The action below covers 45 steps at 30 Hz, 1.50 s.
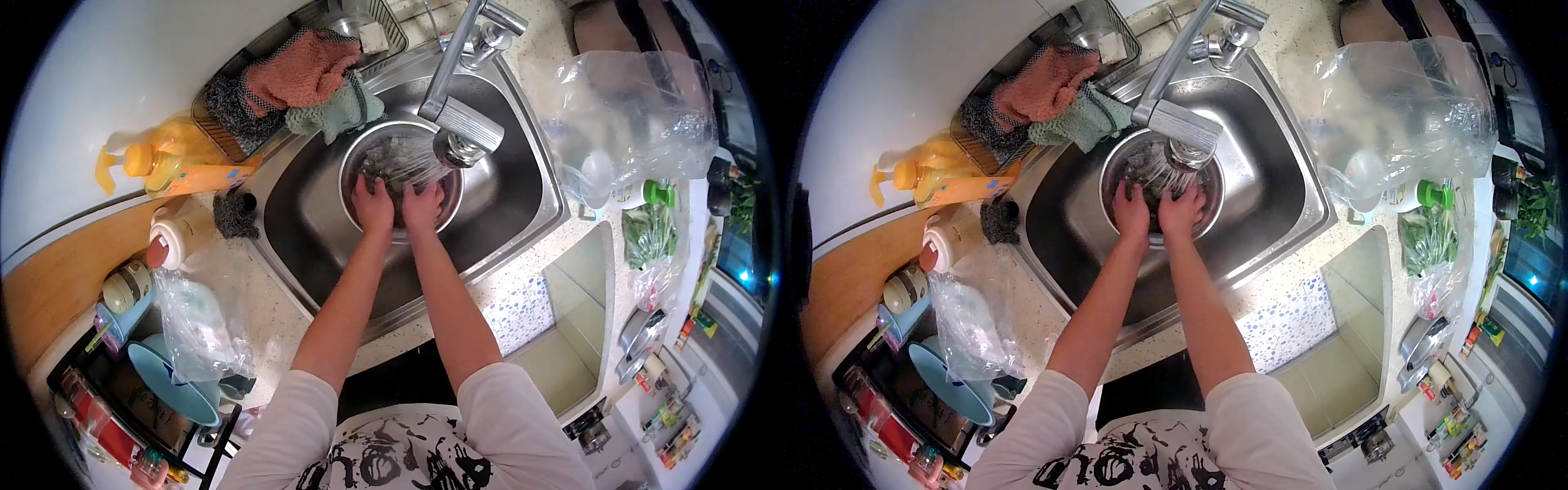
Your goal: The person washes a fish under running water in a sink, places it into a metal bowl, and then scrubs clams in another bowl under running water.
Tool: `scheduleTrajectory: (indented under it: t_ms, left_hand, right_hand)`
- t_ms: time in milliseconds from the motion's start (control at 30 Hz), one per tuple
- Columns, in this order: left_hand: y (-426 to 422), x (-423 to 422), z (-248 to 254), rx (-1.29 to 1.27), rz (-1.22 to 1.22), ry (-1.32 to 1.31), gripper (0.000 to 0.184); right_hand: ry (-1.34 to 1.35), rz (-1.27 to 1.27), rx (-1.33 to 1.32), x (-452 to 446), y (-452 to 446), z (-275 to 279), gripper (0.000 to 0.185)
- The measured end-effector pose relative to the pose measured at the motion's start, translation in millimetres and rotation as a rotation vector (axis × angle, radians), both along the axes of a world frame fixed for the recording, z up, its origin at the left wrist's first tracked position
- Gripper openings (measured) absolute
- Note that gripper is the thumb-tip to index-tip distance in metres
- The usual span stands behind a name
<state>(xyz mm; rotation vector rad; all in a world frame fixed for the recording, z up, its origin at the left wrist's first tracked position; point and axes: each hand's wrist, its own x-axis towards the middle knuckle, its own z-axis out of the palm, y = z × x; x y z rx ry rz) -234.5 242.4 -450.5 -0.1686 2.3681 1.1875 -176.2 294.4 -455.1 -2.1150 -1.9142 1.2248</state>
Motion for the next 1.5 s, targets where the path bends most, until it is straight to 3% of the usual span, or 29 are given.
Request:
scheduleTrajectory:
  t_ms: [67, 167, 267, 367, 467, 567, 667, 767, 867, 967, 1133, 1200, 1267, 1367, 1467, 1500]
  left_hand:
    - [3, 2, -6, 0.018, 0.083, -0.146, 0.057]
    - [7, -9, -5, 0.219, 0.242, -0.377, 0.056]
    - [4, -18, -35, 0.486, 0.355, -0.556, 0.051]
    - [11, -18, -16, 0.485, 0.427, -0.627, 0.046]
    - [14, -16, -2, 0.489, 0.462, -0.686, 0.043]
    - [7, -11, -28, 0.595, 0.462, -0.722, 0.043]
    - [10, -17, 9, 0.762, 0.497, -0.816, 0.049]
    - [-1, -21, -7, 0.97, 0.402, -0.817, 0.049]
    - [-9, -33, 19, 0.763, 0.355, -0.888, 0.052]
    - [-20, -36, 32, 0.739, 0.215, -0.806, 0.054]
    - [-25, -22, 8, 0.464, 0.139, -0.595, 0.056]
    - [-19, -14, -5, 0.418, 0.187, -0.633, 0.057]
    - [-10, -13, -22, 0.419, 0.274, -0.724, 0.054]
    - [0, -10, -25, 0.508, 0.363, -0.779, 0.052]
    - [7, -18, 2, 0.489, 0.571, -1.065, 0.042]
    - [2, -17, -4, 0.49, 0.565, -1.079, 0.04]
  right_hand:
    - [-0.035, -0.125, -0.097, -7, -3, 2, 0.075]
    - [0.139, -0.301, -0.173, -12, -3, 7, 0.075]
    - [0.711, -0.588, -0.455, -2, 2, -7, 0.073]
    - [0.558, -0.683, -0.46, -11, 9, 14, 0.066]
    - [0.796, -0.79, -0.524, -6, 12, -9, 0.061]
    - [0.922, -0.761, -0.598, -6, 19, 4, 0.058]
    - [0.96, -0.696, -0.653, -1, 27, 15, 0.054]
    - [0.832, -0.658, -0.662, 1, 36, 39, 0.05]
    - [0.722, -0.321, -0.604, 20, 42, 46, 0.052]
    - [0.631, -0.219, -0.482, 27, 39, 51, 0.053]
    - [0.506, -0.234, -0.437, 41, 17, -38, 0.054]
    - [0.33, -0.289, -0.389, 27, 9, -39, 0.054]
    - [0.054, -0.387, -0.314, -6, 3, 9, 0.053]
    - [0.497, -0.704, -0.659, -10, 7, 38, 0.053]
    - [0.822, -0.847, -0.979, 14, 7, -15, 0.054]
    - [0.8, -0.813, -0.914, 13, 8, -5, 0.053]
